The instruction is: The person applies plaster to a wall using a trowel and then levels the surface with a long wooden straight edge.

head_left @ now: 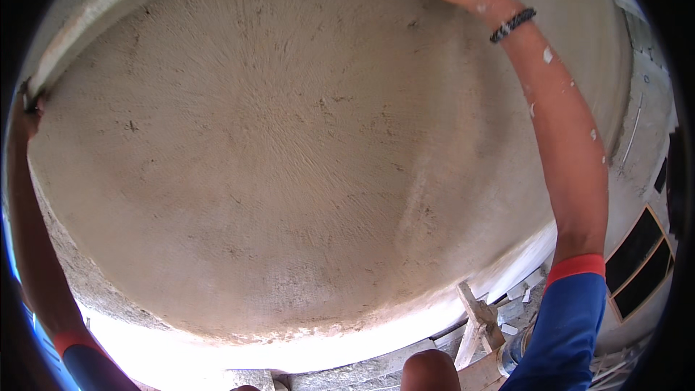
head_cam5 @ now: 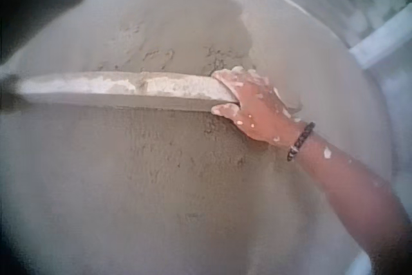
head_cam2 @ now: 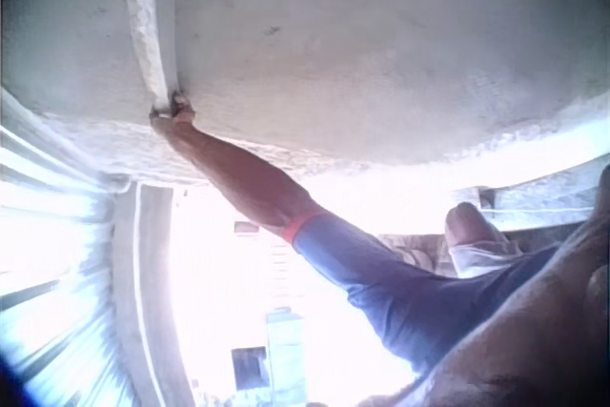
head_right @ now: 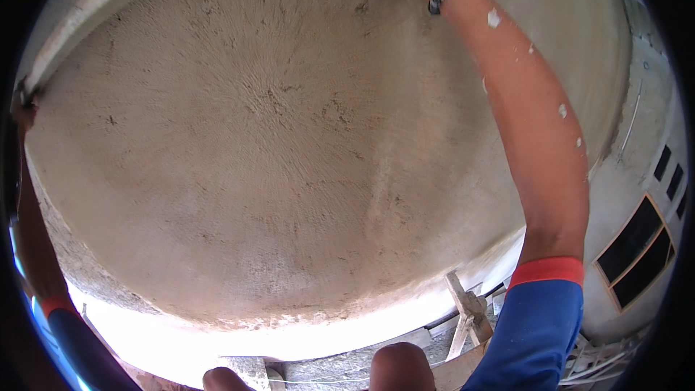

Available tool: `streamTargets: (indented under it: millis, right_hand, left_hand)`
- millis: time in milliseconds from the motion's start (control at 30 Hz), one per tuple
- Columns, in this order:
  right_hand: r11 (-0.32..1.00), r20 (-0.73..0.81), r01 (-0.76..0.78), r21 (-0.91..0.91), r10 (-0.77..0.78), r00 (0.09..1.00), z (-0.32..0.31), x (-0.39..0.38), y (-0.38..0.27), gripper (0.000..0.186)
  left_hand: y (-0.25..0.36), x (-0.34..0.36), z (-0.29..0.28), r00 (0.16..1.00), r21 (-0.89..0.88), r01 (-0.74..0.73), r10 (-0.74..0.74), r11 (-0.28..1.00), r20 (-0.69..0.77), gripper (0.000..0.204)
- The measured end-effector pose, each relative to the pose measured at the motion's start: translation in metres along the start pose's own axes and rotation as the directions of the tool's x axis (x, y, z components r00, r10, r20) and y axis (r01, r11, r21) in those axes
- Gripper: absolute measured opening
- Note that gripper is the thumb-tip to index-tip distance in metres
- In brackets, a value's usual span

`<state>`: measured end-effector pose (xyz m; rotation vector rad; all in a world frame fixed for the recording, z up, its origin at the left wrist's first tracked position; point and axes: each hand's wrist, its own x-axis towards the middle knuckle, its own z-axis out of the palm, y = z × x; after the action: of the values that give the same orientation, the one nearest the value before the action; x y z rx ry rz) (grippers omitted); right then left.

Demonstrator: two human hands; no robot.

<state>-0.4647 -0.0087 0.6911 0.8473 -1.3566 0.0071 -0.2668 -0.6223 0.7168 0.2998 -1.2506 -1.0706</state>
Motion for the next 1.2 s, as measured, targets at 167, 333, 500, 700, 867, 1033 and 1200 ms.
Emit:
streamTargets:
  millis: [167,333,500,700,867,1033,1200]
  right_hand:
    - [0.983,0.222,-0.168,-0.079,0.181,0.958,-0.012,-0.091,0.015,0.056]
    - [0.976,0.33,-0.205,-0.07,0.217,0.919,-0.04,-0.219,0.029,0.051]
    - [0.96,0.35,-0.272,-0.065,0.277,0.895,-0.041,-0.24,0.028,0.051]
    - [0.984,0.15,-0.129,-0.12,0.146,0.978,-0.017,-0.123,0.064,0.049]
    - [0.995,0.054,-0.07,-0.072,0.074,0.996,0.006,-0.011,0.083,0.053]
    - [0.986,0.052,-0.11,-0.129,0.117,0.992,0.003,0.086,0.081,0.062]
    - [0.997,0.045,-0.015,-0.072,0.019,0.999,0.009,0.048,0.078,0.062]
  left_hand:
    - [-0.019,-0.096,0.016,0.964,-0.113,0.251,-0.238,0.961,0.121,0.048]
    - [-0.022,-0.261,0.041,0.841,-0.215,0.498,-0.407,0.84,0.355,0.045]
    - [-0.019,-0.295,0.057,0.869,-0.235,0.477,-0.415,0.847,0.27,0.035]
    - [-0.013,-0.164,0.06,0.976,-0.279,0.207,-0.177,0.938,0.13,0.034]
    - [0.051,-0.01,0.054,0.962,-0.19,0.151,-0.099,0.97,0.256,0.04]
    - [0.088,0.071,0.059,0.951,-0.212,0.284,-0.246,0.935,0.187,0.039]
    - [0.06,0.066,0.047,0.994,-0.198,0.096,-0.084,0.975,0.069,0.031]
